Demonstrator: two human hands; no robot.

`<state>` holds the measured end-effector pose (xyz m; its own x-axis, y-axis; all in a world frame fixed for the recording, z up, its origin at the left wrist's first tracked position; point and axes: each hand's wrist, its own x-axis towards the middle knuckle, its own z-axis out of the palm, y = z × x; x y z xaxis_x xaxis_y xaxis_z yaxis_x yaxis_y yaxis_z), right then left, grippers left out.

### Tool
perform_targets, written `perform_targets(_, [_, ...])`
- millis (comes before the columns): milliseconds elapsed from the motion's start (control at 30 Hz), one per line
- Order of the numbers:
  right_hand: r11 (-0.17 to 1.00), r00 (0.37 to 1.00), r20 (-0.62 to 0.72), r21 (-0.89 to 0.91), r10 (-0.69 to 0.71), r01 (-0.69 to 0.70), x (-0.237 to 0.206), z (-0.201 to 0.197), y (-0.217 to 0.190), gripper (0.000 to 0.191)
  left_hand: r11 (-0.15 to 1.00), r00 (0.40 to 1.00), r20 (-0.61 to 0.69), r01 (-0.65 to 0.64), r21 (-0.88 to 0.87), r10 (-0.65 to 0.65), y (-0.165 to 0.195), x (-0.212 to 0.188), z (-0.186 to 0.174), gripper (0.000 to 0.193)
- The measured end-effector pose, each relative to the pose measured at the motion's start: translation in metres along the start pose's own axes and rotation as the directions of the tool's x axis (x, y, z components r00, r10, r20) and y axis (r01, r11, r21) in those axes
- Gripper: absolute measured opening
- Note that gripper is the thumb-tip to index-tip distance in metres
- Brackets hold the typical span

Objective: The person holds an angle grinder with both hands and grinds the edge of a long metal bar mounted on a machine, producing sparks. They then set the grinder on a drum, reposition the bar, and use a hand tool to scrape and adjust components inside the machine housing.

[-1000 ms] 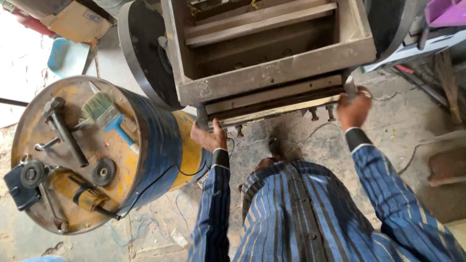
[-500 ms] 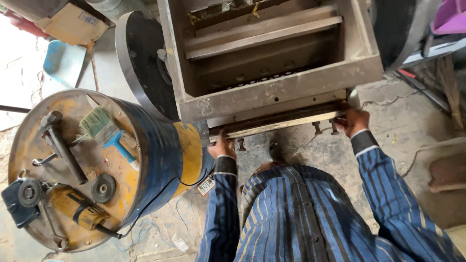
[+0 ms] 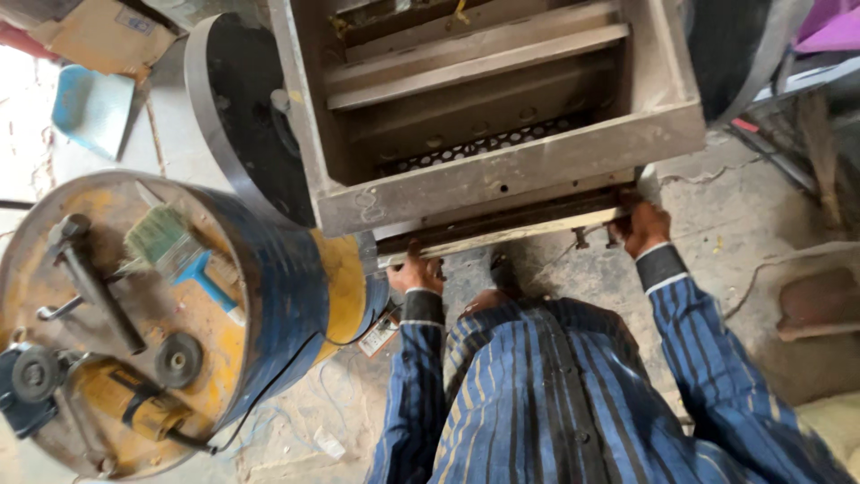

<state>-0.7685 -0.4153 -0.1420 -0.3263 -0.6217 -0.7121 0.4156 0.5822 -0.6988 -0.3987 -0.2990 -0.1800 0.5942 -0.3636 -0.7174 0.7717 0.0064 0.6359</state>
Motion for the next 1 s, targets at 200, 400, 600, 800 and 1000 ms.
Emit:
perform_targets(200, [0.998,0.994,0.09,0.012,-0.068,0.068,-0.016,-0.035,0.006,0.017,0.997,0.996,0.053,0.075,-0.013,-0.074,-0.003,-0.016,-0.031,0.035])
perform_targets(400, [0.977,0.951,0.247,0.154,-0.185,0.15,-0.06,-0.109,0.014,0.014,0.994,0.948,0.313,0.075,-0.075,-0.048,0.002,-0.068,-0.073,0.023])
perform_targets(600, [0.933,0.857,0.4,0.282,-0.325,0.222,-0.12,-0.239,0.013,0.018,0.991,0.828,0.559,0.037,-0.129,0.042,0.007,-0.152,-0.072,0.015])
perform_targets(800, [0.971,0.945,0.227,0.096,-0.237,0.22,-0.18,-0.409,0.061,0.035,0.996,0.638,0.766,0.024,0.082,-0.078,-0.034,-0.236,-0.058,0.02])
perform_targets(1000, [0.931,0.971,-0.082,0.277,-0.223,0.237,-0.285,-0.549,0.162,0.034,0.891,0.526,0.729,0.147,0.429,-0.438,-0.153,-0.297,-0.059,0.021])
